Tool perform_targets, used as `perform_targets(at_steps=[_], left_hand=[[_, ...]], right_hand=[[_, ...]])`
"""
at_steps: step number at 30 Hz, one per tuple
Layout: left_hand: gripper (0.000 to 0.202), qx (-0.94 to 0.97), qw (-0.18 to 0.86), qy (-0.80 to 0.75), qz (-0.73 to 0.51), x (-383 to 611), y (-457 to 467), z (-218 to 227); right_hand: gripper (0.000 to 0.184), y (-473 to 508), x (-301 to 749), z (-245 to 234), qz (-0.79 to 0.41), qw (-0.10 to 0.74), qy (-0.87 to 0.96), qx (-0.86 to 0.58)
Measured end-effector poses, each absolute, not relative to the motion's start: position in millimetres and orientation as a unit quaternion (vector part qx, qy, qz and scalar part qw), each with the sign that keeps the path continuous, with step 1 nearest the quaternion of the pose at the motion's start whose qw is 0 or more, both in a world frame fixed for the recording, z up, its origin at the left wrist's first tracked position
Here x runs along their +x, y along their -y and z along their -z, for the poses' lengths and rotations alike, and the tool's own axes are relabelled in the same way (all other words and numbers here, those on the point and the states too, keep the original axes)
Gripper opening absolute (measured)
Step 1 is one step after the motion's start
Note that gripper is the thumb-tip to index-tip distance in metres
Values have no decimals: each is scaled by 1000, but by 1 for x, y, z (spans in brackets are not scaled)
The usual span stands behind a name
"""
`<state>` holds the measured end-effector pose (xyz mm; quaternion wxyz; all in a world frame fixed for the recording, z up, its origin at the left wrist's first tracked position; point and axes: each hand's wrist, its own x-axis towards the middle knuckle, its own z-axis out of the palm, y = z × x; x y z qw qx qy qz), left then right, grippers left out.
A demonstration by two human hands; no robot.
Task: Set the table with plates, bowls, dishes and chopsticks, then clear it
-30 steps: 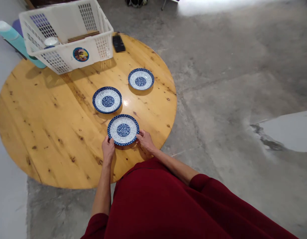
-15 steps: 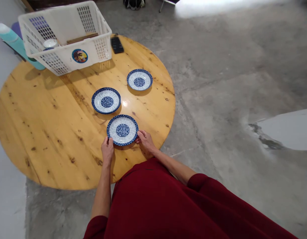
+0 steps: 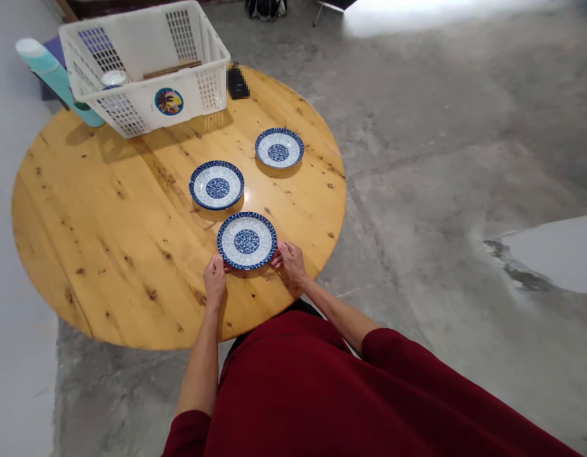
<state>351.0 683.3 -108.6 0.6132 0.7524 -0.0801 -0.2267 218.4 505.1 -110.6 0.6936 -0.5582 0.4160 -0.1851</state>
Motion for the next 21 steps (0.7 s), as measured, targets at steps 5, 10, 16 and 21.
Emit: perform_targets(at_steps=[5,10,16,21], left_hand=[[38,742,623,69,239,353,-683,110],[40,736,629,61,242,354,-684,112],[42,734,626,65,257,356,-685,108],[42,743,618,69,246,355,-684,105]], right_hand=[[51,-506,220,108,181,686,-423,-563],[53,-507,221,105,173,687,-424,-565],[55,-508,222,103,164,691,-423,-563],[56,-507,221,106,156,697,-420,-560]])
